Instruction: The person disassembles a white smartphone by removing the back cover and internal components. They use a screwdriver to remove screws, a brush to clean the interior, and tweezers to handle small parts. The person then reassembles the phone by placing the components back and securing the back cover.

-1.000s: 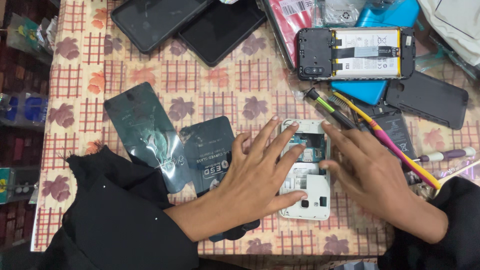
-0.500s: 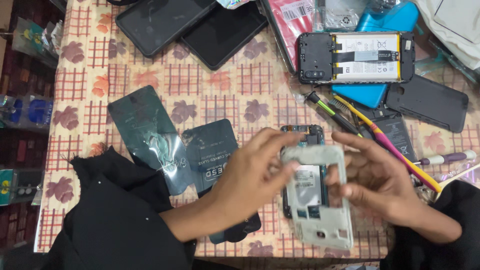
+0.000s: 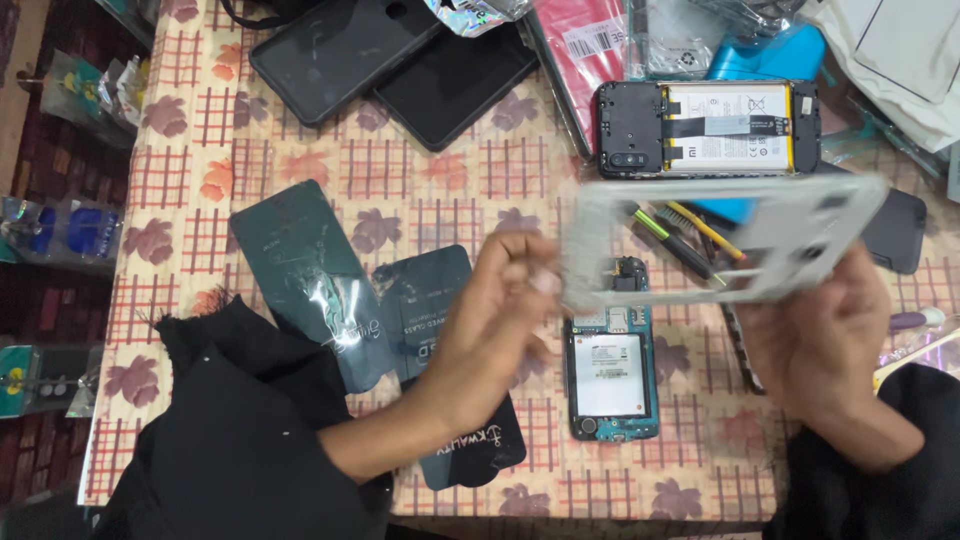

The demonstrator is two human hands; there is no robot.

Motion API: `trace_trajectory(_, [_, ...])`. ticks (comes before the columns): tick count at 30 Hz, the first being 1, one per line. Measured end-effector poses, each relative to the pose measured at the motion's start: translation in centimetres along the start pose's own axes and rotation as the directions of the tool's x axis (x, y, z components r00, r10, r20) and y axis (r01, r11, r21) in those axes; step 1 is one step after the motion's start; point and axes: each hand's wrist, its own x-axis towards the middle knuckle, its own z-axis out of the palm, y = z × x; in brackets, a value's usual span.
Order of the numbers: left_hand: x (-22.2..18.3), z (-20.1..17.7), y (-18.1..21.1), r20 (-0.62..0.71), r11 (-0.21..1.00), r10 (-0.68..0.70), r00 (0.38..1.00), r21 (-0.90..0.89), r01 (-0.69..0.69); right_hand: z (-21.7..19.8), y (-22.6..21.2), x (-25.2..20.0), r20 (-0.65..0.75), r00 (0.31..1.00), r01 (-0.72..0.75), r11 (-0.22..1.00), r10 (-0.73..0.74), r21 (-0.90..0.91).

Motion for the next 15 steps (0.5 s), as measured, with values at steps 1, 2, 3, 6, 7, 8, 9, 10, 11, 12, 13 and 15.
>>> trace_trajectory(1, [0.1, -0.5, 0.3, 0.004, 0.995, 0.026, 1.000, 0.100, -0.026, -0.2, 0.1, 0.2, -0.016, 1.000, -0.008, 0.998, 0.009, 0.062])
trace_trajectory(2, [0.4, -1.0, 0.6, -0.024, 0.994, 0.046, 0.999, 0.105, -0.043, -0.3, 0.1, 0.5, -0.033, 0.999, -0.014, 0.992, 0.018, 0.124])
trace_trajectory(3, [0.8, -1.5, 0.8, -0.052, 0.992, 0.068, 0.996, 0.110, -0.062, -0.5, 0.2, 0.5, -0.010, 0.999, -0.045, 0.994, 0.046, 0.103])
trace_trajectory(6, [1.1, -1.1, 0.6, -0.002, 0.972, 0.131, 0.991, 0.198, -0.128, -0.5, 0.8, 0.5, -0.151, 0.952, -0.299, 0.915, 0.266, -0.271])
trace_trajectory(7, [1.2, -0.7, 0.6, 0.042, 0.958, 0.157, 0.987, 0.238, -0.162, -0.4, 1.0, 0.5, -0.253, 0.912, -0.405, 0.811, 0.324, -0.422])
trace_trajectory(8, [1.0, -0.4, 0.5, 0.095, 0.942, 0.114, 0.989, 0.305, -0.138, -0.3, 1.1, 0.4, -0.161, 0.931, -0.364, 0.828, 0.327, -0.426])
trace_trajectory(9, [0.6, -0.1, 0.4, 0.143, 0.923, 0.059, 0.988, 0.368, -0.109, -0.2, 1.2, -0.1, -0.074, 0.940, -0.332, 0.842, 0.334, -0.426])
trace_trajectory(10, [0.4, 0.1, 0.1, 0.187, 0.898, 0.002, 0.982, 0.431, -0.084, -0.2, 1.4, -0.4, 0.014, 0.941, -0.301, 0.854, 0.339, -0.423])
trace_trajectory(11, [0.2, 0.4, -0.2, 0.199, 0.918, -0.043, 0.979, 0.395, -0.040, -0.3, 1.4, -0.9, 0.031, 0.935, -0.311, 0.855, 0.355, -0.414])
trace_trajectory(12, [0.0, 0.7, -0.4, 0.214, 0.933, -0.087, 0.973, 0.359, 0.005, -0.3, 1.4, -1.3, 0.049, 0.928, -0.320, 0.856, 0.370, -0.406])
trace_trajectory(13, [0.0, 0.8, -0.4, 0.227, 0.943, -0.126, 0.966, 0.329, 0.046, -0.2, 1.4, -1.3, 0.073, 0.922, -0.323, 0.860, 0.379, -0.395])
trace_trajectory(15, [0.0, 1.1, -0.3, 0.246, 0.926, -0.127, 0.961, 0.377, 0.026, 0.3, 1.3, -1.1, 0.110, 0.916, -0.328, 0.879, 0.385, -0.346])
